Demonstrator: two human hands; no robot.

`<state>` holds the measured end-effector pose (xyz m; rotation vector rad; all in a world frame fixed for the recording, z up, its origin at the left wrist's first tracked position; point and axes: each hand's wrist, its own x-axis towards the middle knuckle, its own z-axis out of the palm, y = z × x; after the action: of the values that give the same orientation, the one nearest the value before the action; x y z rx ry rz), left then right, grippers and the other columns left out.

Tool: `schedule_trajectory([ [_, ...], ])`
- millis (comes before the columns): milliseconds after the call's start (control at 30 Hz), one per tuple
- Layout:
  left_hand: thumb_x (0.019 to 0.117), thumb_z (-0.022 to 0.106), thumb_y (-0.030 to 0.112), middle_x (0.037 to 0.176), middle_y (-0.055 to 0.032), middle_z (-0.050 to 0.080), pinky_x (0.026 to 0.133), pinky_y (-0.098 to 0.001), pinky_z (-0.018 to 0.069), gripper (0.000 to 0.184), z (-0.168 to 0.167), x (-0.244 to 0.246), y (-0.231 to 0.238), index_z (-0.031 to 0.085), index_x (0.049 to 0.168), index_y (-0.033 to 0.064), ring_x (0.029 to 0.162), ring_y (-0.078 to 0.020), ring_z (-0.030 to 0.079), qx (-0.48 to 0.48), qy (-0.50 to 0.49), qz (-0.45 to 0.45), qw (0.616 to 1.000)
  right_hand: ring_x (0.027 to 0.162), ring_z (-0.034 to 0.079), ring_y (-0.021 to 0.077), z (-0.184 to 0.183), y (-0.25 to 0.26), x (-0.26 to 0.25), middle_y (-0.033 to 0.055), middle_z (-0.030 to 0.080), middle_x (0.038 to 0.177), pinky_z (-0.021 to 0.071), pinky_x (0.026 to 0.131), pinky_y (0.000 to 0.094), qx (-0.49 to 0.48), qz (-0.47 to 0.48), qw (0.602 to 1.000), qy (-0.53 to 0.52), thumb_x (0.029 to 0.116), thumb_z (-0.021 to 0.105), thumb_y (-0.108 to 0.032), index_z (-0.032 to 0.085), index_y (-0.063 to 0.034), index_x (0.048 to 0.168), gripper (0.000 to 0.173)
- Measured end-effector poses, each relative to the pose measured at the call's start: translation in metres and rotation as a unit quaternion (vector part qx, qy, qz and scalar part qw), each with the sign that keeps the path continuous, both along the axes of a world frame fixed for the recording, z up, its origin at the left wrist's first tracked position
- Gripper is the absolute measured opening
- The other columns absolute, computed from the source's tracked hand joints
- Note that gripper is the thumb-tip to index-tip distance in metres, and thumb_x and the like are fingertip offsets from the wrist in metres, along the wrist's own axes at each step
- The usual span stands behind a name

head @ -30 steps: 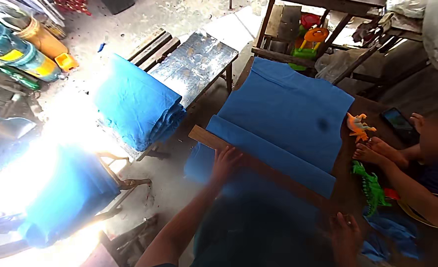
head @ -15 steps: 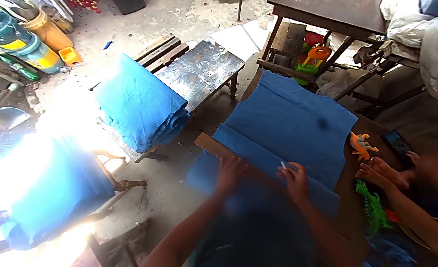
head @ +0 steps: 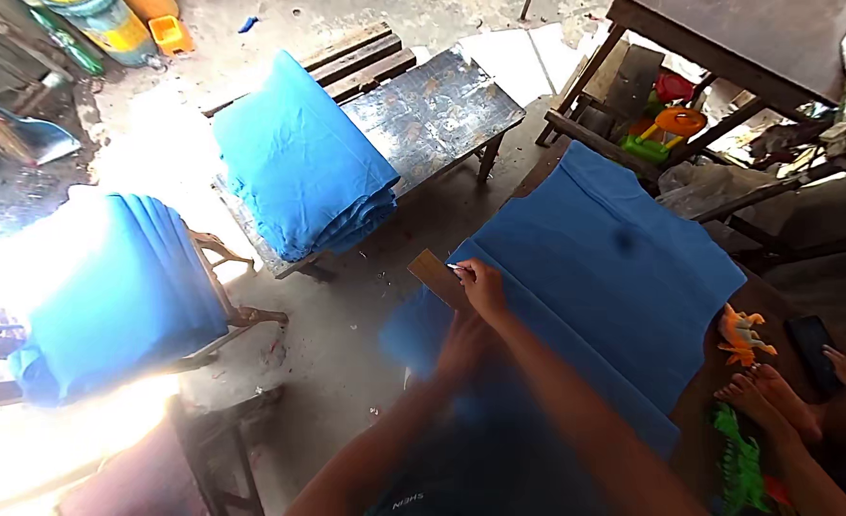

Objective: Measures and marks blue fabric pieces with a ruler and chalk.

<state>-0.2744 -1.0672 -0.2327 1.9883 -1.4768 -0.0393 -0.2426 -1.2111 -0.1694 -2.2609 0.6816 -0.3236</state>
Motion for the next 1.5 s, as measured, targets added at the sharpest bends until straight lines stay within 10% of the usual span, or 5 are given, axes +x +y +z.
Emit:
schedule_trajectory([
  [533,0.1017,0.056,0.046,0.132,-0.0014,0.069,0.117,-0.0615,0.0324,0.032,0.005,-0.001,-0.003,0.074,0.124,0.0313,0.134,-0.0268,0.058,0.045,0.010,0.001,0.999,0.094,0.072,0.0346,0.000,-0.016,-0.037,0.0207,0.072,0.096,0.0579,0.087,0.0497,-0.076,0.106,0.991,0.029,0.0966,0.062,-0.004,0.074,0.0048,0.097,0.015],
  [1100,0.1037,0.053,0.046,0.151,-0.0064,0.056,0.121,-0.0680,0.0151,0.038,0.003,-0.002,-0.003,0.068,0.135,0.0313,0.148,-0.0341,0.040,0.074,0.005,-0.046,0.996,0.090,0.072,0.0400,0.057,-0.044,-0.476,0.0251,0.072,0.095,0.0588,0.085,0.0526,-0.087,0.022,0.970,0.225,0.0952,0.064,-0.001,0.075,0.0066,0.102,0.016],
  [1200,0.1034,0.054,0.046,0.152,-0.0073,0.055,0.121,-0.0684,0.0141,0.038,0.006,-0.002,-0.004,0.068,0.135,0.0306,0.149,-0.0348,0.039,0.080,0.010,-0.045,0.996,0.102,0.068,0.0456,0.094,-0.045,-0.523,0.0298,0.070,0.107,0.0520,0.095,0.0592,-0.009,-0.050,0.927,0.372,0.1001,0.059,-0.001,0.074,0.0080,0.109,0.019],
  [1333,0.1028,0.056,0.044,0.152,-0.0117,0.053,0.120,-0.0711,0.0119,0.039,0.017,-0.001,-0.004,0.068,0.136,0.0274,0.149,-0.0387,0.038,0.108,0.018,-0.057,0.992,0.092,0.070,0.0357,0.095,-0.023,-0.534,0.0306,0.069,0.105,0.0560,0.087,0.0497,0.018,-0.324,0.927,0.188,0.1046,0.054,-0.008,0.064,0.0139,0.118,0.028],
  [1500,0.0950,0.071,0.039,0.154,-0.0145,0.049,0.115,-0.0747,0.0179,0.047,0.047,0.015,-0.015,0.066,0.138,0.0218,0.148,-0.0428,0.036,0.162,-0.007,-0.124,0.979,0.107,0.061,0.0208,0.065,0.014,-0.495,0.0205,0.060,0.127,0.0512,0.089,0.0376,0.220,-0.571,0.791,-0.002,0.1085,0.049,-0.017,0.054,0.0077,0.132,0.034],
])
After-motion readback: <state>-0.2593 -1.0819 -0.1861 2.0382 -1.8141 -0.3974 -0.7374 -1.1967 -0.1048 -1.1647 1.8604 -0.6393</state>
